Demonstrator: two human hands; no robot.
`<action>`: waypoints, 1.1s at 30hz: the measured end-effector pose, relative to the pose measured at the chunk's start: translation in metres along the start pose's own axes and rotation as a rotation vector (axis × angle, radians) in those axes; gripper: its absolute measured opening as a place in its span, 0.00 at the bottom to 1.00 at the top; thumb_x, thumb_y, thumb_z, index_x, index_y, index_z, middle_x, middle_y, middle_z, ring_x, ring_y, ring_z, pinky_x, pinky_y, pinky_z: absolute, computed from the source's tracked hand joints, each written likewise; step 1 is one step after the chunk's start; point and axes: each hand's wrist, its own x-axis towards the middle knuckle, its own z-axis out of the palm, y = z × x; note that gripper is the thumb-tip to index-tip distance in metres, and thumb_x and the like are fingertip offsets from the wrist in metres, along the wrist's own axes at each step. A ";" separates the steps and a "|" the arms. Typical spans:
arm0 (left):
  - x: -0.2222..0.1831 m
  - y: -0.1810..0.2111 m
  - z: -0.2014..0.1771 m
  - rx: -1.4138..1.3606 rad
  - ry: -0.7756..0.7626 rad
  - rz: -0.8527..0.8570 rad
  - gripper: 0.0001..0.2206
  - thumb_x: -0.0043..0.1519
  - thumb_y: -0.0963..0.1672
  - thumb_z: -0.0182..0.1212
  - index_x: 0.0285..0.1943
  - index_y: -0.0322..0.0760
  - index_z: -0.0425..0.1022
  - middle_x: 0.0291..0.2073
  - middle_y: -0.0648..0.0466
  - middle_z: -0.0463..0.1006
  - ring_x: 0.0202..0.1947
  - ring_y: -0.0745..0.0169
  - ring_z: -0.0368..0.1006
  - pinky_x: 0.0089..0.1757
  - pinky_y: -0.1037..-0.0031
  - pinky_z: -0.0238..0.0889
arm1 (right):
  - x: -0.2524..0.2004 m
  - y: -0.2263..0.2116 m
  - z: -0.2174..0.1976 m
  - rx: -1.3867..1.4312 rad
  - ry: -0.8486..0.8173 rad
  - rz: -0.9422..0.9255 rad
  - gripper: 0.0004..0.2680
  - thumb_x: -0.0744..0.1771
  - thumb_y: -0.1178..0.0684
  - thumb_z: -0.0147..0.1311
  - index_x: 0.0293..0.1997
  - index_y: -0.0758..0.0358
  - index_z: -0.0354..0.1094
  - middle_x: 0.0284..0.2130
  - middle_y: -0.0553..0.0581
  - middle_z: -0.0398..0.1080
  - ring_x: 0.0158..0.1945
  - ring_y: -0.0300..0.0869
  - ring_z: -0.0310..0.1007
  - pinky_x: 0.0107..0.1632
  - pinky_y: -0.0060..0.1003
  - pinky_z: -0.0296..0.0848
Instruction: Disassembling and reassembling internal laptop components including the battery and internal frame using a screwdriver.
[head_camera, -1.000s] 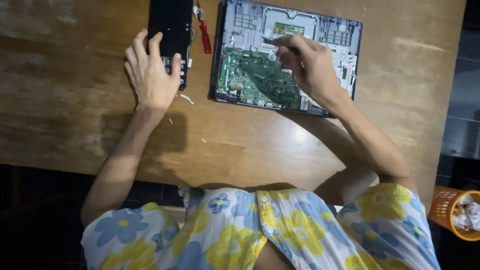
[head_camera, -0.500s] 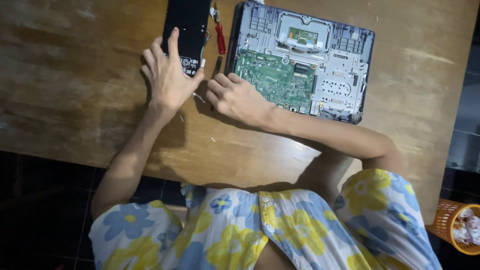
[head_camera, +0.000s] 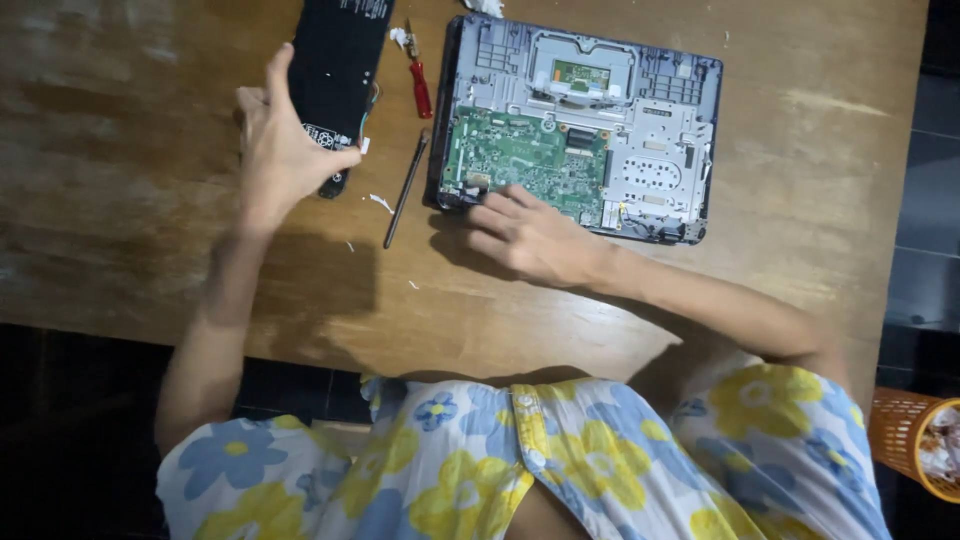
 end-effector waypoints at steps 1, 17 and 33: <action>-0.001 0.009 -0.011 -0.088 -0.093 -0.092 0.51 0.48 0.48 0.79 0.78 0.52 0.43 0.56 0.34 0.60 0.55 0.27 0.66 0.54 0.47 0.61 | -0.012 0.001 -0.002 0.028 -0.037 0.036 0.05 0.65 0.61 0.55 0.42 0.63 0.67 0.41 0.61 0.69 0.45 0.48 0.65 0.50 0.43 0.62; 0.035 0.075 -0.008 -0.208 0.188 0.626 0.14 0.72 0.43 0.53 0.66 0.34 0.62 0.55 0.36 0.79 0.53 0.33 0.76 0.50 0.52 0.64 | -0.103 0.077 -0.087 0.805 0.478 0.714 0.14 0.74 0.53 0.41 0.64 0.75 0.51 0.57 0.71 0.61 0.52 0.51 0.69 0.50 0.39 0.79; 0.164 0.130 0.091 -0.055 -0.533 0.606 0.22 0.74 0.50 0.38 0.64 0.30 0.70 0.58 0.40 0.75 0.50 0.55 0.77 0.45 0.68 0.72 | -0.165 0.122 -0.051 1.496 0.858 1.313 0.10 0.70 0.57 0.53 0.55 0.72 0.63 0.45 0.61 0.73 0.44 0.47 0.80 0.33 0.29 0.87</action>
